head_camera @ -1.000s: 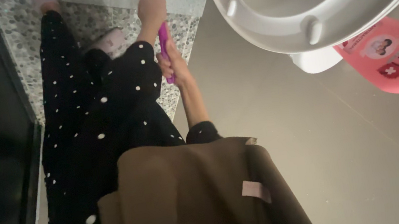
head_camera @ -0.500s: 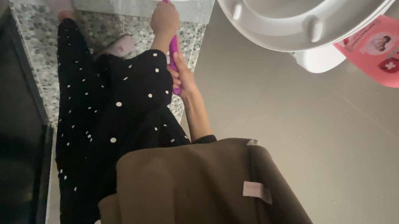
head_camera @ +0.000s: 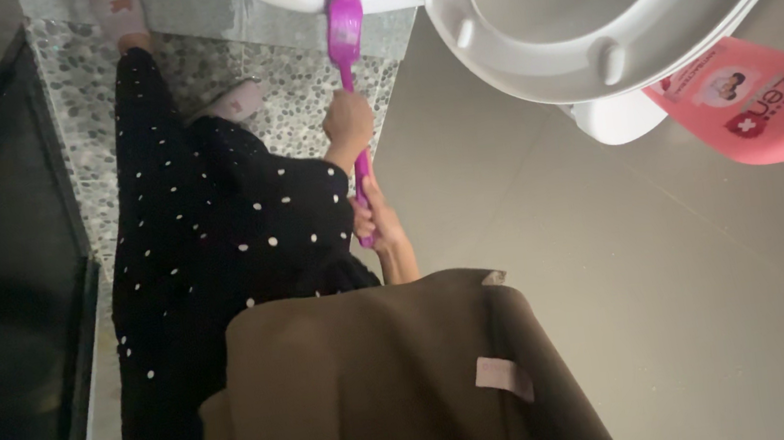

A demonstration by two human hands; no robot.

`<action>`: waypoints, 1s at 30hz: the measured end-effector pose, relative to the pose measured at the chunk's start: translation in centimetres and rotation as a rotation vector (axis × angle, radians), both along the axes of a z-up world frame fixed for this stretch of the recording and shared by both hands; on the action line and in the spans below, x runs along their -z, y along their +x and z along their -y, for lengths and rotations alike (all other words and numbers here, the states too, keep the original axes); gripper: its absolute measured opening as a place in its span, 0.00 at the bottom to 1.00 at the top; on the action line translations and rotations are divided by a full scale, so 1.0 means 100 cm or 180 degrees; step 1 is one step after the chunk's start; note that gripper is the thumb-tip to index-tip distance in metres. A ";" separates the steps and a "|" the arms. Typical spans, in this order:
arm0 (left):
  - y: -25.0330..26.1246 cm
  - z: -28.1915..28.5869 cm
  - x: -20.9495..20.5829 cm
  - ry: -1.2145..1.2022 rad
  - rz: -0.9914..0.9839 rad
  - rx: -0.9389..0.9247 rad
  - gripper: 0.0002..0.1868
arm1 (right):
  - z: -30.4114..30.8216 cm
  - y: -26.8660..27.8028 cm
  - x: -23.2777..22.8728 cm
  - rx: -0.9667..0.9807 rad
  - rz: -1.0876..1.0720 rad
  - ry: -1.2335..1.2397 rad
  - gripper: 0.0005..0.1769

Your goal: The person scrubs the interior of a toilet bowl using a brush and then rinses the area with a handheld bidet sprayer.

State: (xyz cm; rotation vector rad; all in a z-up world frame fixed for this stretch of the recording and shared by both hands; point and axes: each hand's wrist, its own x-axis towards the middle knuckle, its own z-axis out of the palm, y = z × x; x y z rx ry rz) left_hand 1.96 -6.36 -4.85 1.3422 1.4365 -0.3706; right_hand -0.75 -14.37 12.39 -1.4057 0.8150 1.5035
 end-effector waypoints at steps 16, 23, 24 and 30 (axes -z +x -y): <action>-0.027 0.029 0.016 -0.0595 0.0330 0.0185 0.24 | -0.045 -0.037 -0.053 -0.0724 0.0987 0.0246 0.30; 0.001 -0.013 -0.009 -0.0251 0.0267 -0.0006 0.24 | -0.073 -0.008 -0.064 -0.0598 0.0963 0.0498 0.31; 0.002 -0.019 -0.005 -0.0131 0.0312 -0.0006 0.24 | -0.077 -0.005 -0.062 -0.0610 0.0847 0.0538 0.31; 0.020 -0.049 0.003 -0.0846 0.0062 -0.0273 0.24 | -0.090 0.018 -0.053 -0.0544 0.0471 0.0442 0.31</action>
